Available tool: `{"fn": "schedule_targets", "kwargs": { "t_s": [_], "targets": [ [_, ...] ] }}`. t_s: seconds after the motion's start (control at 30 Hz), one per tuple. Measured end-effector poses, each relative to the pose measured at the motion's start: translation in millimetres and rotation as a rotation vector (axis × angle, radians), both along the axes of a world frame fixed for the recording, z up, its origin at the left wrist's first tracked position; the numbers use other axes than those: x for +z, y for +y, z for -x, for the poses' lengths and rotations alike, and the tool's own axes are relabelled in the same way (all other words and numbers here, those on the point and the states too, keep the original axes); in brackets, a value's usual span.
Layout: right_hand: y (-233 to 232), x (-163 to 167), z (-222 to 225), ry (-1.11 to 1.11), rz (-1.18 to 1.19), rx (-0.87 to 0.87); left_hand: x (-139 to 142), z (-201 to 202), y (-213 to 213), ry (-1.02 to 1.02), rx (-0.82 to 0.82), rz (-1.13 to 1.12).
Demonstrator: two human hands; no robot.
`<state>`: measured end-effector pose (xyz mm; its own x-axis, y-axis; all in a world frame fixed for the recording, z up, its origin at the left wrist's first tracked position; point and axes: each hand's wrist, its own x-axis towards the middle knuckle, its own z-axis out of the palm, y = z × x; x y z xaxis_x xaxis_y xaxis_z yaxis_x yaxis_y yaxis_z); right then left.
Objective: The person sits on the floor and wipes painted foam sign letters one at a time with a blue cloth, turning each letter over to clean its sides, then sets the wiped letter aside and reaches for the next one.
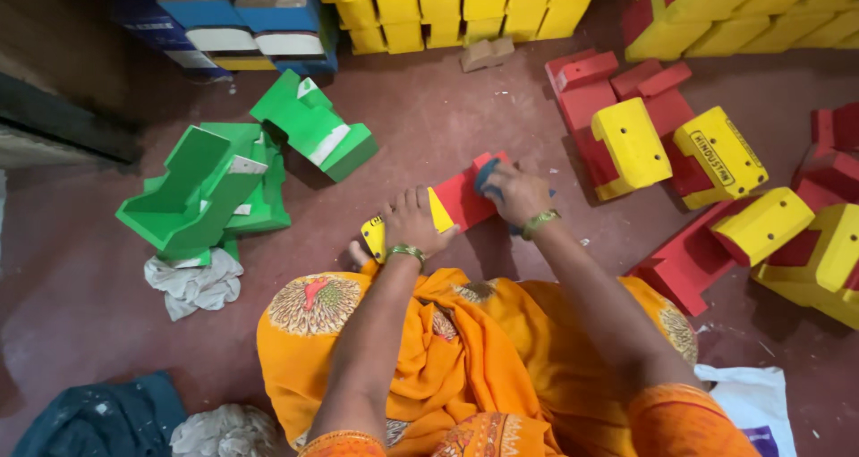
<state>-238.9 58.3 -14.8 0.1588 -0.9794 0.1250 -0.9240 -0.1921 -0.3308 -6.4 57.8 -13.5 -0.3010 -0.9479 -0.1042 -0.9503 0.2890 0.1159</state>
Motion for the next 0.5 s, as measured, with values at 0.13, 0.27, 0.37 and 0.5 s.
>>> {"fn": "schedule_targets", "kwargs": {
  "t_s": [0.13, 0.27, 0.37, 0.5],
  "targets": [
    [30, 10, 44, -0.061, -0.234, 0.157, -6, -6, -12, -0.035, -0.124, -0.043],
    [32, 7, 84, -0.268, -0.385, -0.200, -10, -5, -18, -0.033, -0.159, 0.032],
    [13, -8, 86, -0.346, -0.111, -0.426, -10, -2, -21, -0.051, -0.152, -0.031],
    [-16, -31, 58, -0.307, 0.202, -0.079, -10, -2, -24, -0.031, -0.158, -0.001]
  ]
}}
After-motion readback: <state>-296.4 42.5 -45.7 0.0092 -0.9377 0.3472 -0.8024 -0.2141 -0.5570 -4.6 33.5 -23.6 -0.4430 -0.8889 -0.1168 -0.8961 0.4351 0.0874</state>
